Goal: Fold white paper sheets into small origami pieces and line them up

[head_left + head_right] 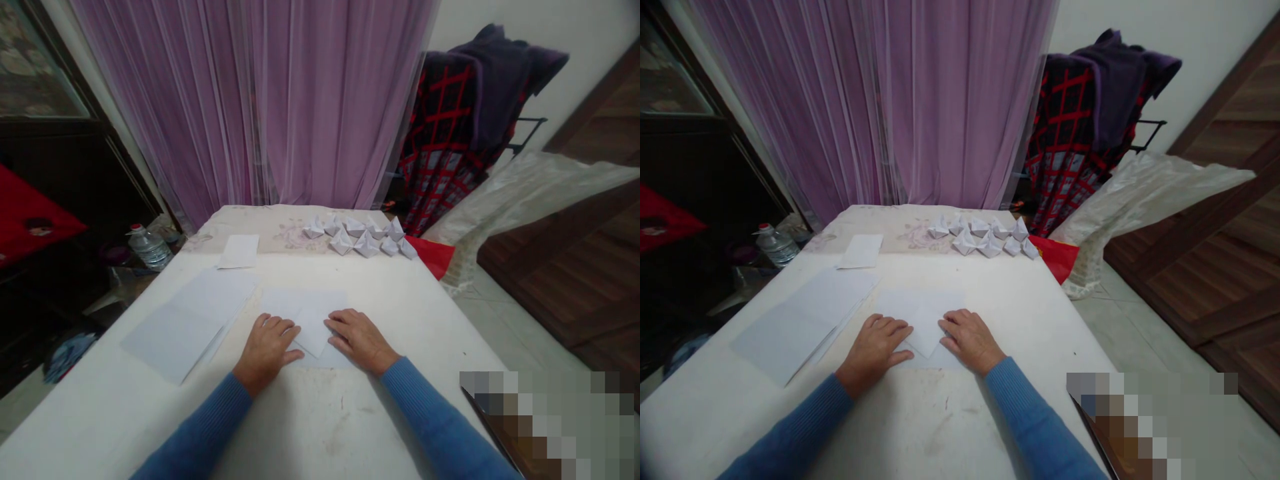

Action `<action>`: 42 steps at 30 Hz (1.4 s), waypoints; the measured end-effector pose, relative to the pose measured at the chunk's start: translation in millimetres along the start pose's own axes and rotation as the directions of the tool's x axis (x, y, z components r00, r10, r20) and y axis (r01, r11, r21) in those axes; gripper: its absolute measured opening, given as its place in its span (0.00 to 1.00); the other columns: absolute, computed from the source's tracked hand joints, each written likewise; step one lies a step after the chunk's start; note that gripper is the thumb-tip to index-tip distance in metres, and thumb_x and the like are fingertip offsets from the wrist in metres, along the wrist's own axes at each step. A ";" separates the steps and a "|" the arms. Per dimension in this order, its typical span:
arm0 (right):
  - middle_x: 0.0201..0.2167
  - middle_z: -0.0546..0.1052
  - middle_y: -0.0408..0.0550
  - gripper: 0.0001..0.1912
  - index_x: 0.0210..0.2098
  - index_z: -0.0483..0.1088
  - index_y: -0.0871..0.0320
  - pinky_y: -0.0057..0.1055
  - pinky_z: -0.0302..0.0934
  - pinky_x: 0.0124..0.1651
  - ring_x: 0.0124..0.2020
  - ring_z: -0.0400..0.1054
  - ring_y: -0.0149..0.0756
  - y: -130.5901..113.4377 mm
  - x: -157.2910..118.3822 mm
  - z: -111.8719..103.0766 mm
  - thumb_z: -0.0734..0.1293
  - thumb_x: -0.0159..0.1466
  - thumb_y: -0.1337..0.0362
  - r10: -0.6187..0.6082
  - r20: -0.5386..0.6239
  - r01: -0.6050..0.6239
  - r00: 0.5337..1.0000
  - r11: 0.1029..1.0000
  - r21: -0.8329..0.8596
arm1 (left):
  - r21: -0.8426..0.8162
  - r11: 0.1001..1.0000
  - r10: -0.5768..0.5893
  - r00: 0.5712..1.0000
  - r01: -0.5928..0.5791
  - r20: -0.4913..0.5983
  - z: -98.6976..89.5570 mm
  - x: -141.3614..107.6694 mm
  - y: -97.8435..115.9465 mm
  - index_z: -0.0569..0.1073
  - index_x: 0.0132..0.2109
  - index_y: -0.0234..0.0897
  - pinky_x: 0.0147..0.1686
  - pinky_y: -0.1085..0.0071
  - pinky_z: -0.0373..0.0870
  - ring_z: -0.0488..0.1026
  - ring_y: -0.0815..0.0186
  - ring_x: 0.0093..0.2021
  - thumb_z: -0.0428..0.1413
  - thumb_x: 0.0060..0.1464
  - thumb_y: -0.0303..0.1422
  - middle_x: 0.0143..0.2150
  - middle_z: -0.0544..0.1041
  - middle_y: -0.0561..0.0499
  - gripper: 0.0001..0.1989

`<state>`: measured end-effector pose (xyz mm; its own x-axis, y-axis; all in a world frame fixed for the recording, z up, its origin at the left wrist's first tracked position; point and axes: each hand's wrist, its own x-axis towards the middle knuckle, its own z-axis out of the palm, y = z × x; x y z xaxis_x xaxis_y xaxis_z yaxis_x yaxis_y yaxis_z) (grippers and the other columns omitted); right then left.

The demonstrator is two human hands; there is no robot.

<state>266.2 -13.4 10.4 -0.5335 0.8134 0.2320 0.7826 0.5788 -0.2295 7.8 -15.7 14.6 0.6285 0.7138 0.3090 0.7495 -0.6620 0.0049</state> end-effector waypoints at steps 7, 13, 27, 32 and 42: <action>0.48 0.74 0.52 0.15 0.50 0.72 0.54 0.39 0.60 0.51 0.49 0.65 0.42 1.0 4.7 -3.2 0.66 0.65 0.59 0.022 0.015 -0.022 1.000 0.999 0.023 | 0.000 0.998 0.066 0.996 -0.066 0.062 0.9 9.5 -0.5 0.74 0.49 0.41 0.47 0.60 0.59 0.72 0.60 0.43 0.59 0.55 0.45 0.44 0.78 0.49 0.18; 0.50 0.73 0.52 0.22 0.53 0.70 0.53 0.39 0.60 0.51 0.49 0.65 0.43 3.8 5.2 -9.4 0.70 0.61 0.55 -0.008 0.048 0.004 0.999 0.996 0.085 | 0.035 0.986 0.159 0.985 -0.161 0.069 2.3 15.5 -4.6 0.73 0.45 0.39 0.46 0.59 0.60 0.73 0.61 0.38 0.57 0.58 0.43 0.38 0.77 0.49 0.14; 0.47 0.74 0.50 0.14 0.49 0.74 0.50 0.38 0.60 0.49 0.48 0.66 0.41 4.6 -0.7 6.7 0.69 0.63 0.61 0.064 -0.082 -0.054 0.995 0.991 0.123 | 0.091 0.984 0.158 0.987 -0.156 -0.012 1.5 10.1 -0.8 0.70 0.40 0.38 0.42 0.63 0.62 0.71 0.64 0.32 0.47 0.63 0.24 0.31 0.75 0.51 0.08; 0.56 0.70 0.54 0.28 0.61 0.63 0.49 0.42 0.59 0.54 0.56 0.62 0.44 2.3 -4.7 10.5 0.69 0.62 0.60 0.019 -0.123 -0.008 0.992 0.996 0.090 | 0.074 0.989 0.126 0.992 -0.125 -0.001 2.6 5.1 1.4 0.71 0.45 0.40 0.45 0.60 0.63 0.73 0.63 0.38 0.48 0.61 0.22 0.40 0.78 0.50 0.11; 0.54 0.72 0.53 0.12 0.47 0.75 0.50 0.43 0.59 0.52 0.54 0.64 0.44 4.2 -1.8 20.0 0.66 0.64 0.63 0.076 -0.198 -0.065 0.977 0.996 0.061 | -0.072 0.997 0.022 1.000 -0.021 0.002 0.4 7.1 3.8 0.73 0.40 0.41 0.45 0.62 0.62 0.72 0.65 0.36 0.49 0.61 0.26 0.35 0.77 0.51 0.09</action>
<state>264.0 -11.2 -9.9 -0.3986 0.8271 0.3963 0.7946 0.5273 -0.3012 15.1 -13.0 16.4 0.6449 0.6996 0.3076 0.7189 -0.6919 0.0666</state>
